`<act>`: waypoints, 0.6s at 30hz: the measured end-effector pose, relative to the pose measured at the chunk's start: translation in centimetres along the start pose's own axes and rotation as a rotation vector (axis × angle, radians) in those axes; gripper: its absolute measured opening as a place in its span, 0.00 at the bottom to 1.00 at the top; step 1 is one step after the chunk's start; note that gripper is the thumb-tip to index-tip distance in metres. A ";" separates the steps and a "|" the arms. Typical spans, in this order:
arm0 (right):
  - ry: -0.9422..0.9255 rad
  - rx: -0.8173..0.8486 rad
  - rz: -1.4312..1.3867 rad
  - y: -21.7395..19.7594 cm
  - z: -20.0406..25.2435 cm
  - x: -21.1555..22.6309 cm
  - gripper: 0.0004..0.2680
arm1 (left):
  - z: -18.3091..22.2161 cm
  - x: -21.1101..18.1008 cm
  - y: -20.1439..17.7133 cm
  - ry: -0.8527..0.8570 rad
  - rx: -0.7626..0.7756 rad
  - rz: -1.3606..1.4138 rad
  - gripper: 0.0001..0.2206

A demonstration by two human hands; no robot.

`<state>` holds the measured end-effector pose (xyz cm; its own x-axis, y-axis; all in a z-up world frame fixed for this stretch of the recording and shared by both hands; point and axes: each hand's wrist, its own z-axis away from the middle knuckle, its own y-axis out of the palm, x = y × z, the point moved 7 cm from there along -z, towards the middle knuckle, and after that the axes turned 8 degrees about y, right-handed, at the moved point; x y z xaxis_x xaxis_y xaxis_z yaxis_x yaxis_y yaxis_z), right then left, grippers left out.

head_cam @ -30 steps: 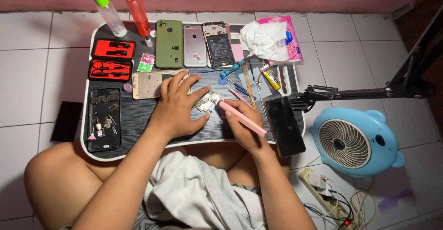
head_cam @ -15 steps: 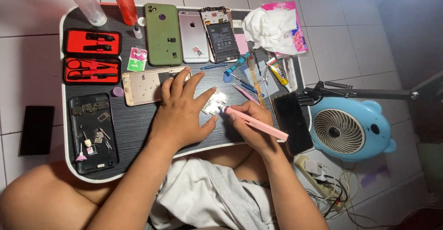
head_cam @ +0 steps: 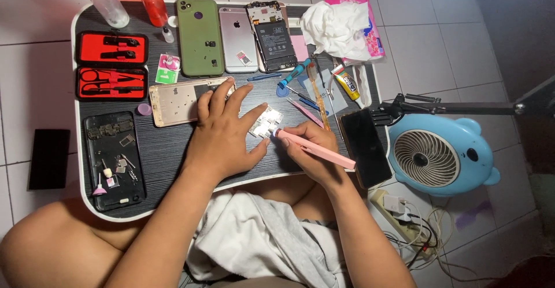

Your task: Repairing a small electronic circuit board using a specialized tool on a portable desk.

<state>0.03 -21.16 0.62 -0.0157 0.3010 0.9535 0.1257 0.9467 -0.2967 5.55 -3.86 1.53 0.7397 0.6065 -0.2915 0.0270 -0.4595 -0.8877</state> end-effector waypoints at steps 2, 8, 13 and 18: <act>0.005 -0.008 -0.007 0.0 0.1 -0.1 0.08 | 0.0 -0.1 -0.1 -0.004 0.009 -0.003 0.28; 0.018 -0.031 -0.016 -0.3 0.0 -0.5 0.08 | 0.0 -0.1 0.1 -0.006 0.007 -0.002 0.27; 0.000 -0.031 -0.022 -0.3 -0.1 0.0 0.08 | 0.0 0.0 0.1 -0.007 0.005 0.001 0.27; -0.013 0.006 -0.007 0.0 -0.1 0.5 0.07 | -0.1 -0.1 0.0 -0.007 0.011 0.010 0.27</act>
<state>0.13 -21.07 1.09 -0.0299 0.2955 0.9549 0.1195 0.9495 -0.2901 5.55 -3.95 1.56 0.7350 0.6068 -0.3025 0.0129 -0.4585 -0.8886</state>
